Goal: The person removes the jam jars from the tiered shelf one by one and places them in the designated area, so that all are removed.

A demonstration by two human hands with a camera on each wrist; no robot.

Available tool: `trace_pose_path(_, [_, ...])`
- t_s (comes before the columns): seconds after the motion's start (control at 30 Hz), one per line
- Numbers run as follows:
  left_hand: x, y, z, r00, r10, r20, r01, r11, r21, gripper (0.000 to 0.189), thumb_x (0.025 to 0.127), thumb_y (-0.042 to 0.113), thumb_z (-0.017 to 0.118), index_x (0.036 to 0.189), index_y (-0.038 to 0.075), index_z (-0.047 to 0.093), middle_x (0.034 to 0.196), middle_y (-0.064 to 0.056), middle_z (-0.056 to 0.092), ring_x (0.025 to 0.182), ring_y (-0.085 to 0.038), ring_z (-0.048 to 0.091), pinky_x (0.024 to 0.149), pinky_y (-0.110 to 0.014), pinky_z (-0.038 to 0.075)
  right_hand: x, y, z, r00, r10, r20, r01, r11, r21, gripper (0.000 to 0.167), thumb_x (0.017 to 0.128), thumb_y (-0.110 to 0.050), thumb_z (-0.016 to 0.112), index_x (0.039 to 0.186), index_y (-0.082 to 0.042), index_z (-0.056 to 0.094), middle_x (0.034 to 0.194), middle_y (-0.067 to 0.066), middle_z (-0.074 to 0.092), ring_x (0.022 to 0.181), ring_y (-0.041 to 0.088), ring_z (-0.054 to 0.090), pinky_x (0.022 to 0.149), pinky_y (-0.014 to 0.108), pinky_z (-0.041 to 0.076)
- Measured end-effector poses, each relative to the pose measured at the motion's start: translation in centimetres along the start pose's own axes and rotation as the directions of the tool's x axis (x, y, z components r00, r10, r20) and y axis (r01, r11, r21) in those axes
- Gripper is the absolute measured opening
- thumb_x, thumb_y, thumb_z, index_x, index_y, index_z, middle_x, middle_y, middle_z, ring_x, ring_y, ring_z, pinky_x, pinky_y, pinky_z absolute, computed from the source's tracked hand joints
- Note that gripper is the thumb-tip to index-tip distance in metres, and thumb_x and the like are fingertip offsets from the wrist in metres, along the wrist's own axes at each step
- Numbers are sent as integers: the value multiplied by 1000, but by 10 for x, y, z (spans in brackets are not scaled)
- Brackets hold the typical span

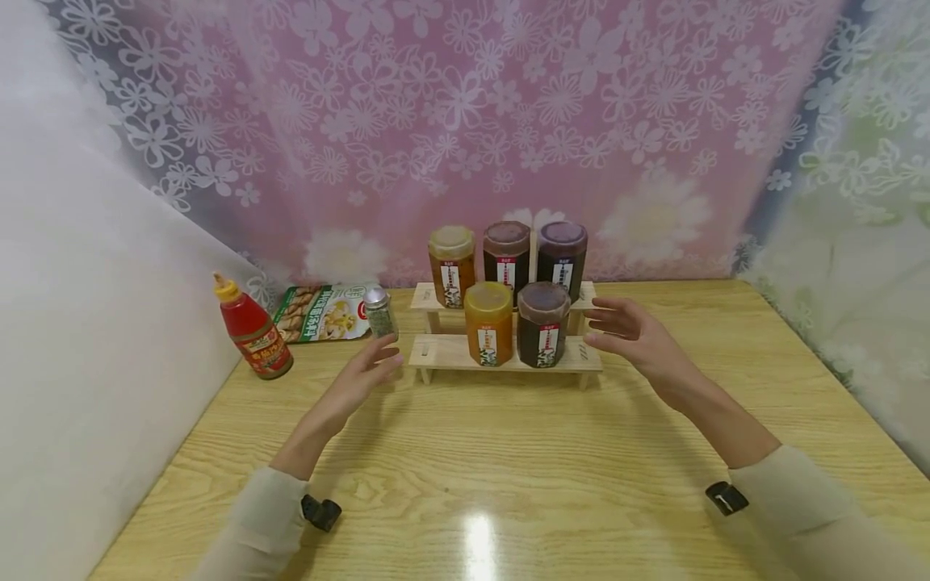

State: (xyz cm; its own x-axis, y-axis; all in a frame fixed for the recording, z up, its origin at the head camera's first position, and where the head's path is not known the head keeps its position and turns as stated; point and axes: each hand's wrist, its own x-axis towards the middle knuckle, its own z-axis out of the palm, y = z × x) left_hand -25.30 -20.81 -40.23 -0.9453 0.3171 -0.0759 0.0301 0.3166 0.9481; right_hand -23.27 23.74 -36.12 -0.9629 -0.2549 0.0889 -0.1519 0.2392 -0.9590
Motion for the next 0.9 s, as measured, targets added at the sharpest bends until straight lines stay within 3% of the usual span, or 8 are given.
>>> trace_pose_path(0.1, [6,-1,4,1000,-13,8,14,999,-46,66,110,35,54,166,15,24,164,-24,32,144,-45,44,117,-60,38,6,2,9,1000,6,-8,-5,999,32,72,104,-22,68,161,-2,28,162,21,38,150,39,35,119,55,33])
trace_pose_path(0.33, [21,-1,16,1000,-14,23,16,997,-82,67,109,27,57,165,10,26,163,-28,31,142,-45,47,114,-57,43,15,9,30,1000,-8,-27,10,999,50,68,100,-18,73,156,-4,38,153,20,47,142,38,44,108,36,45])
trace_pose_path(0.67, [31,0,31,997,-63,-38,60,994,-90,69,105,21,65,164,9,31,165,-30,24,148,-45,36,113,-55,45,28,9,57,993,20,-116,-19,1000,3,74,95,-21,79,152,-1,36,148,22,48,139,38,47,110,49,45])
trace_pose_path(0.9, [37,-1,40,993,-78,-87,76,997,-29,69,102,24,70,162,17,36,168,-19,27,147,-40,41,112,-54,46,34,5,73,980,2,-199,-18,997,-79,81,92,-26,83,151,-3,32,146,21,50,136,35,49,111,52,44])
